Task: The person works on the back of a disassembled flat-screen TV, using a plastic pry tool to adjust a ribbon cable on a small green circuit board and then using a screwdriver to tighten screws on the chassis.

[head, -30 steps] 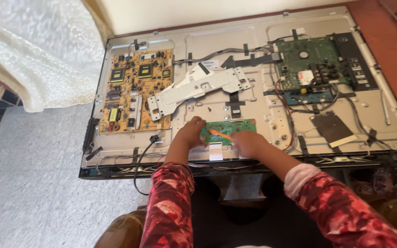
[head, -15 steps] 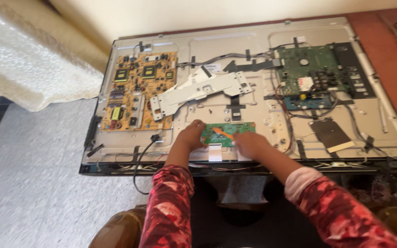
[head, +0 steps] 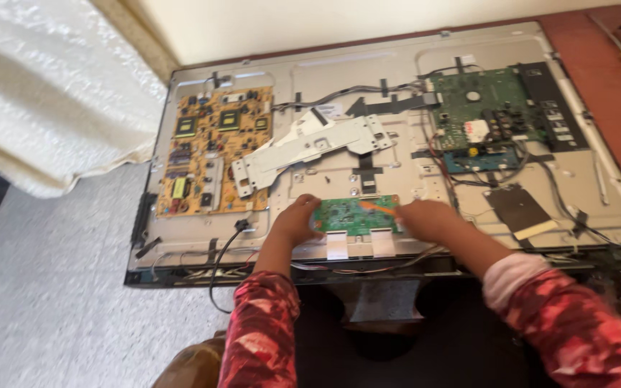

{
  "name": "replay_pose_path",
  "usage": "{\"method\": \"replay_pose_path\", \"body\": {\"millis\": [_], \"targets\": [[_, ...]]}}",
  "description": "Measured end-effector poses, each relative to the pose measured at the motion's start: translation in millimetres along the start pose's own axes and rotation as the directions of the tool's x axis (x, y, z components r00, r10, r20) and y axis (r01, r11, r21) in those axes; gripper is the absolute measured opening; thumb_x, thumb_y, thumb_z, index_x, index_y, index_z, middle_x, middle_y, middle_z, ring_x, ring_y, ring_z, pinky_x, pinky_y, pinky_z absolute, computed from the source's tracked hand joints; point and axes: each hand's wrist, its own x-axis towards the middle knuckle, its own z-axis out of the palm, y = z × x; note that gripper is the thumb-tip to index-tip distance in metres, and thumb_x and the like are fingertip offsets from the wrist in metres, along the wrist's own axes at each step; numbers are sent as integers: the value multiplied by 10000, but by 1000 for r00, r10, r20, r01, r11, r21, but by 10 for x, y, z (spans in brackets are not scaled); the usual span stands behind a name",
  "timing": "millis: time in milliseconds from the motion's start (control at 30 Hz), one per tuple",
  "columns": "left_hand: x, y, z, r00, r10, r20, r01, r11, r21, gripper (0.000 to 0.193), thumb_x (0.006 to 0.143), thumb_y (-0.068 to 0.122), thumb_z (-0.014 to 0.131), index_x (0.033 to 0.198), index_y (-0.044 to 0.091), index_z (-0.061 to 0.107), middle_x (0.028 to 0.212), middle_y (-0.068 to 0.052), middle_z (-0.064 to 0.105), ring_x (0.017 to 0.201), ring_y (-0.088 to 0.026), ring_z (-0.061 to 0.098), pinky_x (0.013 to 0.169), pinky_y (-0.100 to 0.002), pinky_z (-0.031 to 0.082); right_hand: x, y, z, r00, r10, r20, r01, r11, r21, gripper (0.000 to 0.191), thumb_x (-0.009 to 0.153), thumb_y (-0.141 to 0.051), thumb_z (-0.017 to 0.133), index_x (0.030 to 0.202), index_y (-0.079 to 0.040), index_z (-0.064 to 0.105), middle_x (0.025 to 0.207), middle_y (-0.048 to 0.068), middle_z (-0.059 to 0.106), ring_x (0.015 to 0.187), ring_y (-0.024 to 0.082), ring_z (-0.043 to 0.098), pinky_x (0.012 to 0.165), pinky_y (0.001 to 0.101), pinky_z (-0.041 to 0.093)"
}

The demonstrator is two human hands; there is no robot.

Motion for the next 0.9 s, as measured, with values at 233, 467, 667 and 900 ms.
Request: {"method": "replay_pose_path", "body": {"millis": [233,467,667,900], "targets": [[27,35,-14,997,-63,39,62,998,33,882,602,253,949,1389,168,559,1479,9,494,1288,-264,568,1049,-393,492,-270,499,-223,999,48,19,-44,979,-200,341,992,-413,531,1307,-322,624,942,91,721,912,319,735,748,474,581],[30,28,2,997,-69,34,69,998,10,873,604,238,939,1390,162,565,1473,21,508,1268,-256,589,1042,-383,501,-172,407,-260,999,-38,-34,28,965,-261,369,1016,-393,520,1377,-347,583,943,78,733,897,303,731,743,456,564],[14,-20,54,999,-39,-7,39,999,1,868,617,252,943,1391,148,565,1462,6,516,1285,-256,575,1052,-376,494,191,-274,-217,982,-160,-100,143,977,-160,513,936,-212,534,1443,-292,542,989,66,744,926,305,728,753,451,569],[-2,-35,63,997,-74,15,75,996,-43,913,604,240,940,1418,147,535,1482,22,499,1290,-247,567,1054,-377,482,287,-471,-127,970,-231,-76,218,965,-147,471,1001,-240,475,1472,-240,506,1006,99,736,924,320,729,779,443,567]]}}
